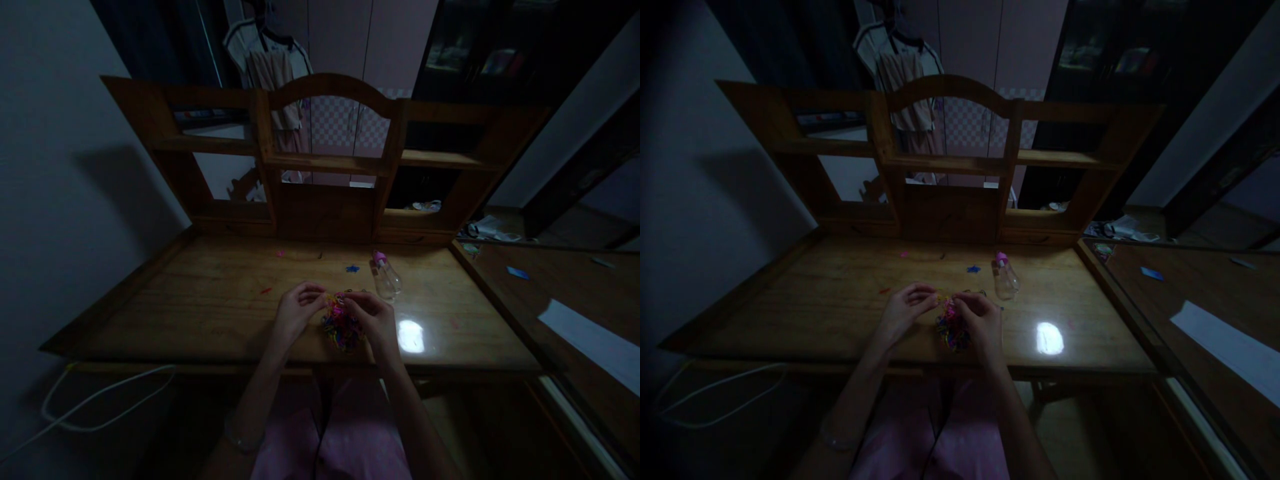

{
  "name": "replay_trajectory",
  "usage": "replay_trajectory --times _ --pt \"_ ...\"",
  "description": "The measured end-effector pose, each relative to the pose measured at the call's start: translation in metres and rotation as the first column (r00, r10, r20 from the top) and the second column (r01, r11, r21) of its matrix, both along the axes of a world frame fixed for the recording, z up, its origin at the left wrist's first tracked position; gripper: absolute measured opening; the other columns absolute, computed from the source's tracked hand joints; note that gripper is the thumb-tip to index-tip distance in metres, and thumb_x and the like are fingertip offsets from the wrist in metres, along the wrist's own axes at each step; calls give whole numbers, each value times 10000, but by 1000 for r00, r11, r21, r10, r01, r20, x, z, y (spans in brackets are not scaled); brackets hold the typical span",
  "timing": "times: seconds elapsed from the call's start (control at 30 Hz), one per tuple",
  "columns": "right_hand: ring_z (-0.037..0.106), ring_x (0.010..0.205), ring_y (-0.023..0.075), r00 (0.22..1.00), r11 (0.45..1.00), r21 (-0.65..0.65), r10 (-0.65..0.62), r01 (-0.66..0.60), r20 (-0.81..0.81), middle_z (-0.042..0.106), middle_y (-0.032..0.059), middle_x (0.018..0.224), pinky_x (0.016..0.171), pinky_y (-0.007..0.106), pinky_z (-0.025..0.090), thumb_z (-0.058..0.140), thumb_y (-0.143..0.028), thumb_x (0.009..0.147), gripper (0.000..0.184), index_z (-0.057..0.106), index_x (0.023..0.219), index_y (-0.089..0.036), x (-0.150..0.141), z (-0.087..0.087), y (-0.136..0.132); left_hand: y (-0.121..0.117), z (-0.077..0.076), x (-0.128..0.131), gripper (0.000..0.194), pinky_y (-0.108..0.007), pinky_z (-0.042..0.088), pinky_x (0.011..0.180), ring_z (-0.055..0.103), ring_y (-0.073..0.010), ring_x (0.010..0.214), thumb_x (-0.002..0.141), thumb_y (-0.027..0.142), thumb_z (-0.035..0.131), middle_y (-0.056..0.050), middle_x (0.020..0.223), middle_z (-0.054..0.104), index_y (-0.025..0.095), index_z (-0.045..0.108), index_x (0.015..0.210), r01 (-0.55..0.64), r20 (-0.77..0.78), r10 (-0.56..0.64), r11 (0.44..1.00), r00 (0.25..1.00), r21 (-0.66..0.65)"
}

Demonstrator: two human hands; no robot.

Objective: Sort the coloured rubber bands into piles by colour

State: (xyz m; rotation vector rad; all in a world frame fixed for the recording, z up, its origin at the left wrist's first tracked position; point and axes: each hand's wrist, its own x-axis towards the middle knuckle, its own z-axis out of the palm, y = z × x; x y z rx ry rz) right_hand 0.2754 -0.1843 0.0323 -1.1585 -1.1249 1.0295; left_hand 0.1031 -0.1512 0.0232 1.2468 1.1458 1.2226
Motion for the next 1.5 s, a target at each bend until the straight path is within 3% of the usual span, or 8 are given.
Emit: replay_trajectory --times 0.2,0.4,0.77,0.9,1.07,1.2,1.33,1.5 --pt "698 834 208 997 999 26 -48 47 52 747 67 889 752 315 550 699 -360 773 212 736 883 -182 2 0 0 22 -11 -3 88 -297 548 744 680 -174 768 755 209 654 -50 826 708 164 659 831 -132 -331 202 966 922 222" --pt "700 852 211 991 995 64 -77 70 107 745 60 894 777 330 550 669 -330 794 175 725 885 -192 5 0 -1 45 -30 0 196 -292 527 770 681 -188 835 825 104 533 -68 931 720 193 665 939 25 -588 176 948 790 316" --pt "706 812 209 980 994 87 -84 69 183 747 60 874 763 338 562 672 -352 785 199 732 882 -190 13 5 2 41 -31 -10 259 -281 490 827 678 -210 893 891 176 511 -71 1043 725 230 681 1078 51 -739 228 941 634 334" --pt "708 807 209 980 991 122 -68 46 185 747 64 857 760 339 568 678 -353 777 204 734 881 -186 17 14 12 31 -31 -30 251 -296 493 846 676 -215 916 896 211 509 -59 1061 719 235 678 1080 -5 -675 294 918 677 396" --pt "706 816 203 956 968 230 29 -100 292 748 64 883 763 324 562 680 -335 766 201 734 883 -180 2 29 60 6 -38 -45 238 -316 501 859 646 -197 923 855 126 468 -52 983 689 205 674 946 -13 -647 311 907 697 422" --pt "697 807 177 830 951 163 136 -262 540 750 37 859 728 251 526 667 -240 761 141 743 869 -190 -35 30 130 -11 -49 -30 326 -328 491 930 621 -195 1007 829 60 425 -62 1054 660 205 655 1008 48 -686 280 908 671 417" --pt "687 815 195 735 961 61 164 -270 657 753 48 835 730 248 496 687 -129 689 158 762 819 -179 -81 18 188 -19 -56 -14 374 -386 438 1028 565 -222 1124 847 50 403 -92 1160 622 188 620 1118 112 -757 308 888 576 446" --pt "678 830 185 706 964 21 180 -266 684 754 78 858 732 218 471 659 -79 671 200 767 814 -166 -125 1 214 -22 -64 -17 436 -432 429 1045 524 -261 1199 802 3 397 -135 1239 596 156 612 1151 143 -824 332 887 459 438"
